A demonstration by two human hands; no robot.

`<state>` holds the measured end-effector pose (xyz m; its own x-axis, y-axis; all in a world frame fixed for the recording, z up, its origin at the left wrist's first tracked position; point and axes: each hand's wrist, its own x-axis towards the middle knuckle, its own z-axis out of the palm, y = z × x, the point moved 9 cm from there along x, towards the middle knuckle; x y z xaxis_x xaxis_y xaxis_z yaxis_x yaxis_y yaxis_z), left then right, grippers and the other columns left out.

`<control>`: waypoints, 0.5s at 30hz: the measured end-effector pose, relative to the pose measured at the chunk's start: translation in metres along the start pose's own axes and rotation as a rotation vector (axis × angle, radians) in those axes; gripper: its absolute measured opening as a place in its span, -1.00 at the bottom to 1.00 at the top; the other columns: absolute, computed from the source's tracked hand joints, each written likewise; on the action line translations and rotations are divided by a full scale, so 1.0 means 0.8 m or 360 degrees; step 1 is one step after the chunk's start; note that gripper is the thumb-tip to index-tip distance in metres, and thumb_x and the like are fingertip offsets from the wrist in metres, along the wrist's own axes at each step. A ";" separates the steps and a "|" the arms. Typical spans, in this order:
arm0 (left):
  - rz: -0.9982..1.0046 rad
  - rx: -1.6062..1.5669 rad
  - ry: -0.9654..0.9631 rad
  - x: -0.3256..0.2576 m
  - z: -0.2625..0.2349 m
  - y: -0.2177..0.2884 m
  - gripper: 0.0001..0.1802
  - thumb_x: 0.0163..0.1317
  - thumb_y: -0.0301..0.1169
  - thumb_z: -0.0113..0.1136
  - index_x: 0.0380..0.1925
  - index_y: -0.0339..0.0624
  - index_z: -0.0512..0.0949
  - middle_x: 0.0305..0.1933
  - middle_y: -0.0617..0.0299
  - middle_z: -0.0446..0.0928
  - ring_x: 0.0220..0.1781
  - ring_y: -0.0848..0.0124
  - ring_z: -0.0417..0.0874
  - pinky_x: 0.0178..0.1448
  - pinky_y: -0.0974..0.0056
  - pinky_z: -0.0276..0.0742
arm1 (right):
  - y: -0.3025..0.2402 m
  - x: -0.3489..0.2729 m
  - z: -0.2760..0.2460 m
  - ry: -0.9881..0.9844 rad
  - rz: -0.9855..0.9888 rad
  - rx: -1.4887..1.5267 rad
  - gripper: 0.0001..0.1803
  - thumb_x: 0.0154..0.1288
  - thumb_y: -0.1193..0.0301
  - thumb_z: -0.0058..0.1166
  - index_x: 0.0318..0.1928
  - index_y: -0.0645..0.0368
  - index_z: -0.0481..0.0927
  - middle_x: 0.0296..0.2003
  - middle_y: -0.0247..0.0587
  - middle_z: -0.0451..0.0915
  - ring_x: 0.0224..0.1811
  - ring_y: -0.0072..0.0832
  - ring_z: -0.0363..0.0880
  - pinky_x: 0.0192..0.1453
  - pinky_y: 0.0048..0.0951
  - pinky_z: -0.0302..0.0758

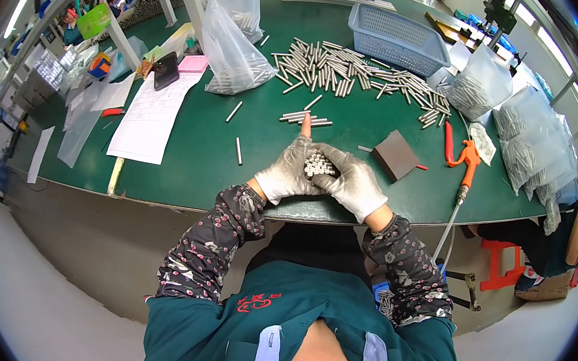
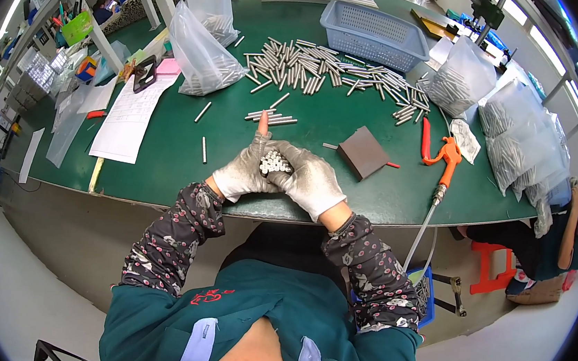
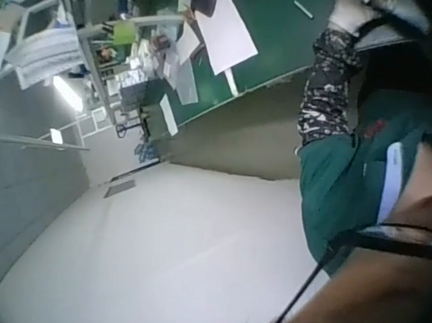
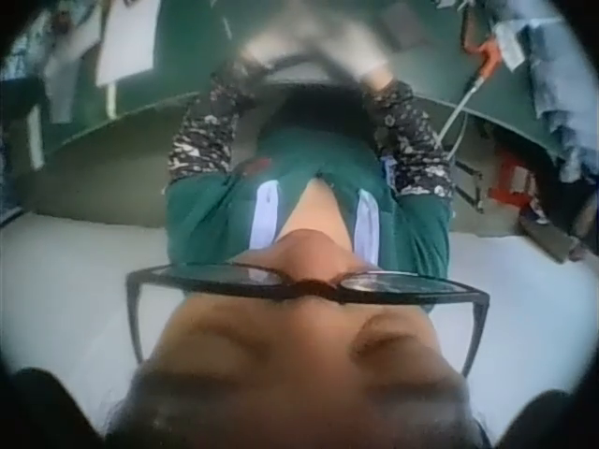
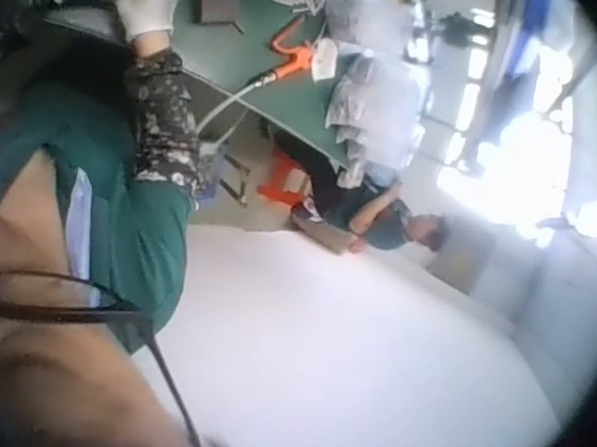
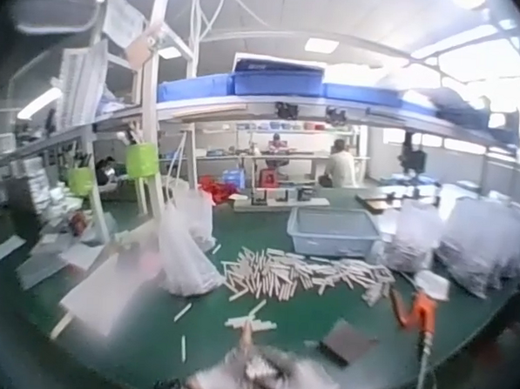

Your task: Arranging small metal cylinders into a grid-like tray and cleaning them with an air gun on an assembly line.

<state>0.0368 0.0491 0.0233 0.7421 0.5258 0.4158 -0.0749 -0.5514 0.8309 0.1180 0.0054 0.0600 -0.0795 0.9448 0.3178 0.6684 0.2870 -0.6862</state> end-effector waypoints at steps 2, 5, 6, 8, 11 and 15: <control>0.0013 0.0076 0.0033 -0.003 -0.003 0.002 0.48 -0.26 -0.35 0.53 0.28 0.12 -0.63 0.04 0.15 0.41 0.05 0.32 0.44 0.17 0.26 0.31 | -0.005 0.001 0.002 -0.0051 0.0024 -0.0025 -0.45 -0.01 0.18 0.21 0.03 0.08 0.46 -0.20 0.01 0.56 -0.16 -0.10 0.54 -0.08 -0.26 0.46; -0.0084 0.0164 0.0068 -0.009 -0.012 -0.004 0.47 -0.27 -0.34 0.54 0.30 0.11 -0.59 0.02 0.18 0.42 0.03 0.35 0.44 0.16 0.29 0.32 | -0.010 0.005 0.008 -0.0131 0.0055 -0.0038 -0.43 -0.01 0.18 0.22 0.04 0.11 0.46 -0.16 0.03 0.55 -0.13 -0.10 0.54 -0.06 -0.31 0.47; -0.0195 0.0173 0.0071 -0.011 -0.014 -0.011 0.47 -0.28 -0.34 0.54 0.31 0.11 -0.57 0.01 0.19 0.42 0.03 0.36 0.44 0.16 0.29 0.32 | -0.011 0.006 0.011 -0.0162 0.0064 -0.0027 -0.44 0.00 0.18 0.22 0.04 0.10 0.47 -0.16 0.03 0.55 -0.13 -0.09 0.54 -0.06 -0.30 0.47; -0.0211 0.0149 0.0094 -0.011 -0.016 -0.005 0.44 -0.28 -0.37 0.54 0.32 0.11 -0.52 0.01 0.21 0.42 0.02 0.38 0.44 0.15 0.31 0.33 | -0.011 0.008 0.012 -0.0152 0.0058 -0.0044 -0.43 -0.02 0.19 0.24 0.04 0.10 0.47 -0.16 -0.01 0.56 -0.13 -0.14 0.55 -0.07 -0.33 0.48; -0.0238 0.0001 0.0121 -0.010 -0.014 -0.008 0.44 -0.28 -0.40 0.53 0.33 0.12 -0.51 0.01 0.22 0.42 0.01 0.40 0.44 0.14 0.32 0.34 | 0.002 0.011 0.017 -0.0147 0.0079 0.0114 -0.42 -0.03 0.20 0.26 0.04 0.11 0.47 -0.16 -0.03 0.57 -0.13 -0.22 0.57 -0.06 -0.37 0.48; -0.0361 -0.0133 0.0142 -0.009 -0.015 -0.015 0.43 -0.29 -0.48 0.51 0.33 0.13 -0.49 0.00 0.24 0.41 -0.02 0.41 0.44 0.11 0.34 0.35 | 0.016 0.014 0.024 -0.0165 0.0143 0.0223 -0.42 -0.03 0.21 0.28 0.02 0.15 0.47 -0.15 -0.07 0.57 -0.14 -0.37 0.58 -0.05 -0.45 0.48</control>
<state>0.0244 0.0593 0.0145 0.6847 0.6871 0.2431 0.0293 -0.3592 0.9328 0.1116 0.0228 0.0425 -0.1046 0.9767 0.1874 0.5673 0.2134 -0.7954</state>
